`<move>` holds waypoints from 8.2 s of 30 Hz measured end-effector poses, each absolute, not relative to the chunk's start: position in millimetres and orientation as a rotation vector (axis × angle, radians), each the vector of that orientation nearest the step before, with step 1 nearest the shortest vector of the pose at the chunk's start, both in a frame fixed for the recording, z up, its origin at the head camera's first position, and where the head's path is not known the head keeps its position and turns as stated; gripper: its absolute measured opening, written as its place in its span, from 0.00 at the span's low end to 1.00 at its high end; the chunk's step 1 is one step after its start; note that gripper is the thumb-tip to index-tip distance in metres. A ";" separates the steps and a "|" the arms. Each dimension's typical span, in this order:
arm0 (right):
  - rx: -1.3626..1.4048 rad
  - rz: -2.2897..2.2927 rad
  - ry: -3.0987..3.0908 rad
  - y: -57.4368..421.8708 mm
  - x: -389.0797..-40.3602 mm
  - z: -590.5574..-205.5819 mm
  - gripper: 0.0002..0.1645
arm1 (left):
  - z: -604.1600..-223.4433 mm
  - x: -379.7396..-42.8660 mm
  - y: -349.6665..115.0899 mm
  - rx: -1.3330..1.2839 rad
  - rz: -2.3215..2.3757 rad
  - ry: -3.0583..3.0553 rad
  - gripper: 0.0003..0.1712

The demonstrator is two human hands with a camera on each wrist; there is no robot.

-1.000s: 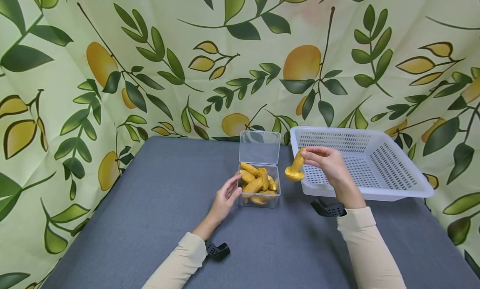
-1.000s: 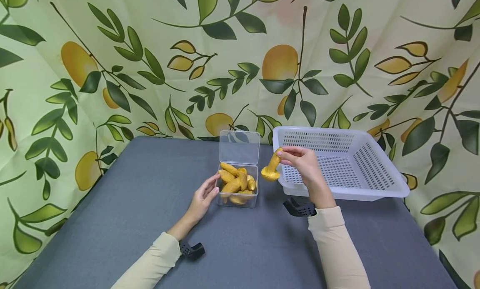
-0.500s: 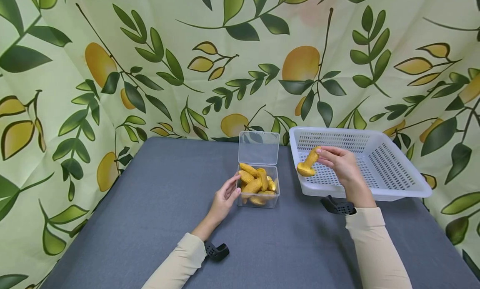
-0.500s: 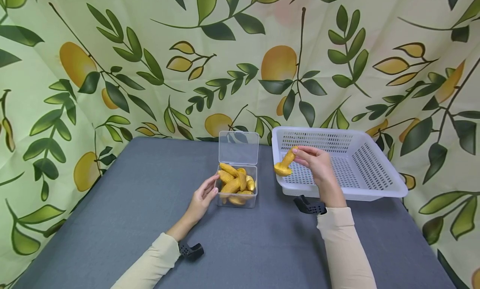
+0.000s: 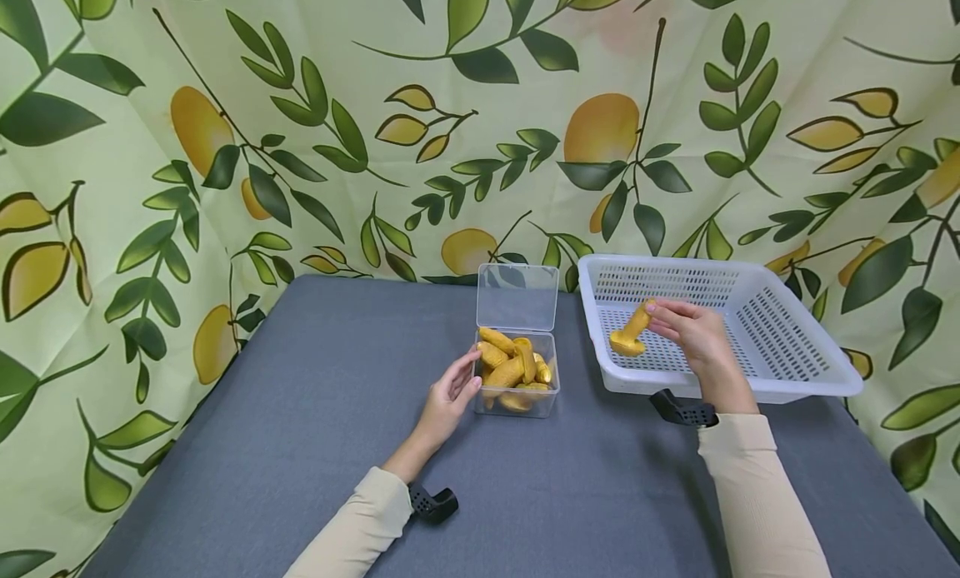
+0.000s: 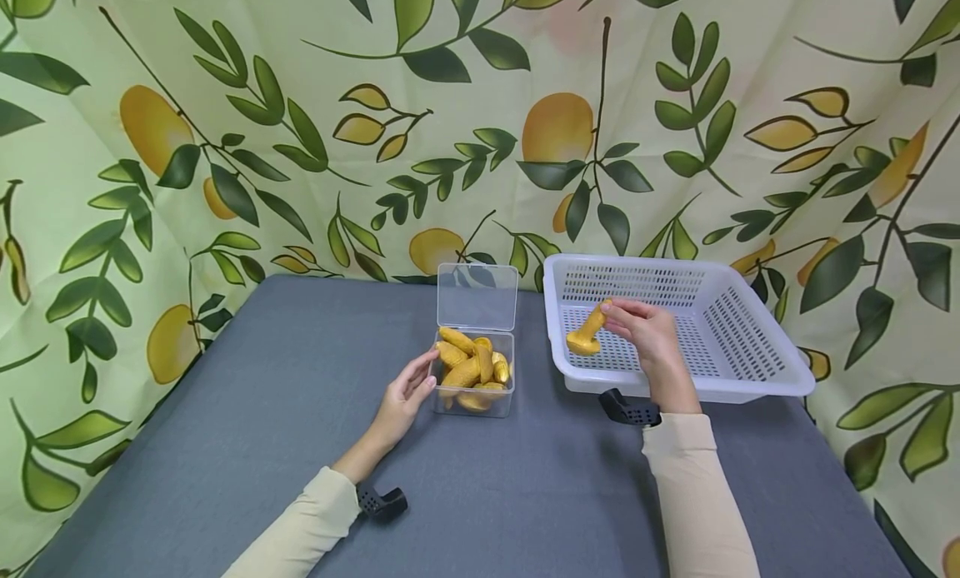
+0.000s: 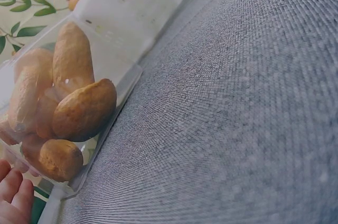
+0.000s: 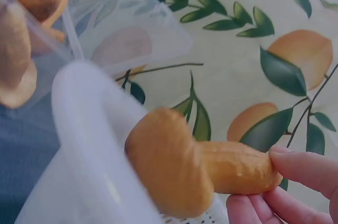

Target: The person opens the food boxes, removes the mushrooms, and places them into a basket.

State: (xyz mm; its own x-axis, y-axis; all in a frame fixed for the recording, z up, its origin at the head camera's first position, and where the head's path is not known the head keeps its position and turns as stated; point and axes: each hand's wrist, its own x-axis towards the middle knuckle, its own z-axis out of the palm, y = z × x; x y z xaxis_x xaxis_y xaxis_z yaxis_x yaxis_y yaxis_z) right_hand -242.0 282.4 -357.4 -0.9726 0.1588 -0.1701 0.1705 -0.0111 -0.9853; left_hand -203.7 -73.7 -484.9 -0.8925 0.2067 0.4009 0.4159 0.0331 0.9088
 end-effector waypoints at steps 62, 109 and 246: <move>-0.214 -1.930 2.268 184.0 -208.7 -376.7 0.28 | -483.6 -203.2 -73.7 -0.634 -1.986 -2.151 0.24; -0.182 -1.473 2.658 132.1 -222.9 -391.1 0.25 | -483.7 -203.0 -74.3 -0.650 -2.004 -2.134 0.24; 0.046 -2.070 2.490 217.4 -205.8 -366.0 0.33 | -483.7 -201.5 -74.9 -0.641 -2.005 -2.131 0.24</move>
